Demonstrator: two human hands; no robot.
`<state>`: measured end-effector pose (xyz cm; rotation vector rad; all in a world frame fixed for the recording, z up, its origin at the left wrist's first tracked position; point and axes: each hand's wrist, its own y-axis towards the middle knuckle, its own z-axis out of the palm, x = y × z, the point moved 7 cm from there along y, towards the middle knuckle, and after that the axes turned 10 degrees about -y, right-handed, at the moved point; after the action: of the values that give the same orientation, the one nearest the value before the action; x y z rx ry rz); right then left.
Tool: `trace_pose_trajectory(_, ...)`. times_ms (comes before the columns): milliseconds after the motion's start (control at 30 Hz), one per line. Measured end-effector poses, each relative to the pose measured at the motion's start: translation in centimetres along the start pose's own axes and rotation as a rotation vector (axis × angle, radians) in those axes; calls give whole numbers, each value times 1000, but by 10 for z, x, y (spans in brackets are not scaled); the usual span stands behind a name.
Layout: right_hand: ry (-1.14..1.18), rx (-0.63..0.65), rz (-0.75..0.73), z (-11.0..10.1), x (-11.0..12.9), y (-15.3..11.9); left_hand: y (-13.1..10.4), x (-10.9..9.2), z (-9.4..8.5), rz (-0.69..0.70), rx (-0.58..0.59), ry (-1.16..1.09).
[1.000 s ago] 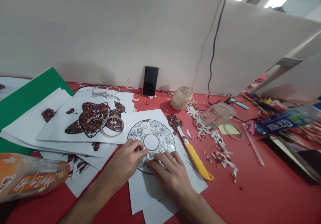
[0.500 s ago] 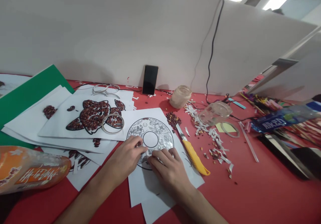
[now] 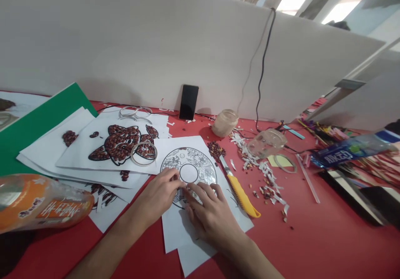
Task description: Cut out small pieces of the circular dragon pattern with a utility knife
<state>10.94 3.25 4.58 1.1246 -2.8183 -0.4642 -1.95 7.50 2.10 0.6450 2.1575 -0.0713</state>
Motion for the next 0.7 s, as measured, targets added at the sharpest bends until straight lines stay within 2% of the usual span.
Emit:
trace_pose_trajectory(133, 8, 1, -20, -6, 3, -1, 0, -3, -1, -4, 8, 5)
trace_pose_trajectory(300, -19, -6, 64, -5, 1, 5, 1, 0, -2, -13, -6, -27)
trace_pose_trajectory(467, 26, -15, -6, -13, 4, -5, -1, 1, -3, -10, -11, -31)
trace_pose_trajectory(533, 33, -70, 59, -24, -16, -17, -4, -2, -4, -13, -15, -23)
trace_pose_trajectory(600, -64, -157, 247, -35, -49, -34, -7, -4, -3, -38, -15, -11)
trace_pose_trajectory(633, -143, -169, 344, -36, -66, -43, -9, -4, -2, -54, -11, 0)
trace_pose_trajectory(700, -238, -127, 437, -29, -89, -57, -12, -4, 0, -81, -4, 24)
